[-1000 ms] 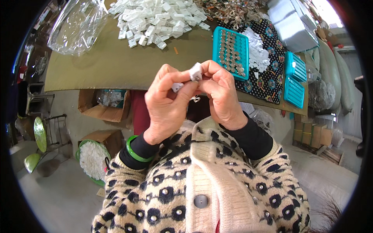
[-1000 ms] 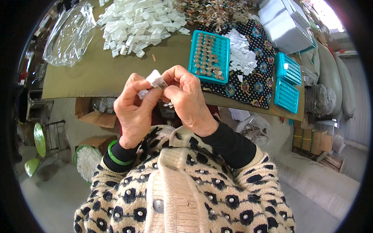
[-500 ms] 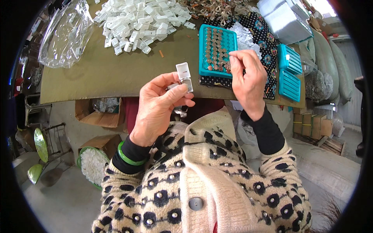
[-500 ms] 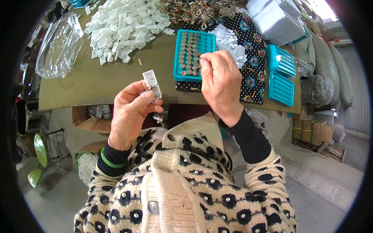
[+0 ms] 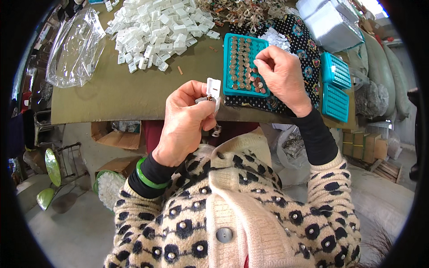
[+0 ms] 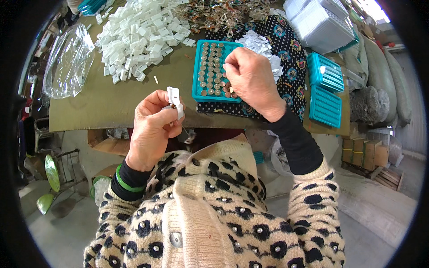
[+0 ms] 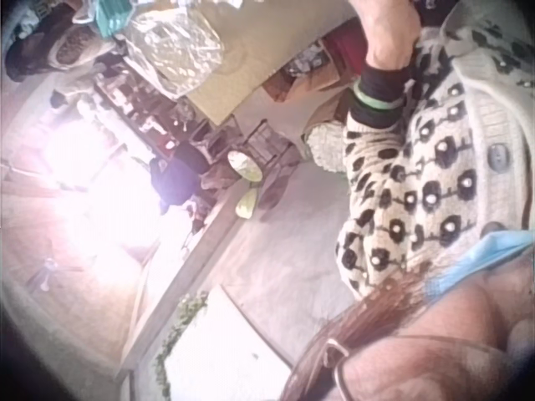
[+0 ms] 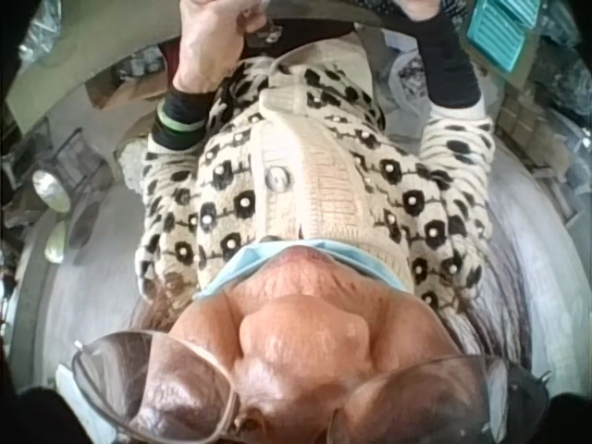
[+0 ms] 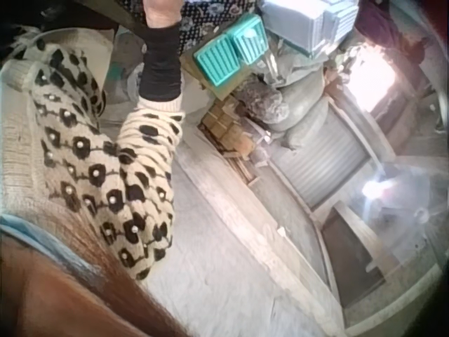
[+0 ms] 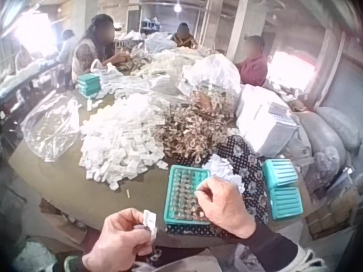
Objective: The person repeatedly picks small white plastic housings and metal pins from a table, inserts the pins into the housings, and places the assembled units into a blue tray. The person handles items one at a time, occasionally adjusting the position of the tray and components.
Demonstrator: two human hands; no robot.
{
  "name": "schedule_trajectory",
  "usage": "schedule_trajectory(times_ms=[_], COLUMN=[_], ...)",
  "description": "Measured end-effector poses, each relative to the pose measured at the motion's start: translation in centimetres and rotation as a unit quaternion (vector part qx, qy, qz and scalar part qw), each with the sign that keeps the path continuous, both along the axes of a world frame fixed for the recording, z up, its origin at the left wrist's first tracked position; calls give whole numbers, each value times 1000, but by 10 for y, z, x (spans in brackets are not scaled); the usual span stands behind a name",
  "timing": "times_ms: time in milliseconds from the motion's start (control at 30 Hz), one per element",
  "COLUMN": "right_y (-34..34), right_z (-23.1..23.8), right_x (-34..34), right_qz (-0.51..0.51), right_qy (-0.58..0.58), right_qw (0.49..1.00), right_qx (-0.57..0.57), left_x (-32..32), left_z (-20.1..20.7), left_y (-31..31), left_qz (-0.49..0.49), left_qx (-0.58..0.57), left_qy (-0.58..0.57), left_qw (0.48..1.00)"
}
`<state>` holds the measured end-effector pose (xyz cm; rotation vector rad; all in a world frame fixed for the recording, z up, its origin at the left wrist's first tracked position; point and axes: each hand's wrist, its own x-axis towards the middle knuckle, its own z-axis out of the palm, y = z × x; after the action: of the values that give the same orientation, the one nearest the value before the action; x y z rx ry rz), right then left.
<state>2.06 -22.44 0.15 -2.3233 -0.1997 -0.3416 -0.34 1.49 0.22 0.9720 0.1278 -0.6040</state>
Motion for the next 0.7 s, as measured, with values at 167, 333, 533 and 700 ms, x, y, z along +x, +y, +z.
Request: schedule_trajectory(times_ms=[167, 333, 533, 700], right_y=[-8, -7, -2, -1], right_z=[10, 10, 12, 13], right_x=[-8, -10, -10, -8], right_qz=[23, 95, 141, 154], right_qy=[29, -25, -22, -20], right_qw=[999, 991, 977, 968], right_qx=[30, -88, -159, -196], left_x=[7, 10, 11, 9], left_z=[-1, -7, -9, -5], left_y=[-6, -8, -9, -9], left_qz=[18, 11, 21, 24], left_qx=[-2, -54, -43, -24], left_qy=[2, -22, -6, -4], left_qw=[1000, 998, 999, 999])
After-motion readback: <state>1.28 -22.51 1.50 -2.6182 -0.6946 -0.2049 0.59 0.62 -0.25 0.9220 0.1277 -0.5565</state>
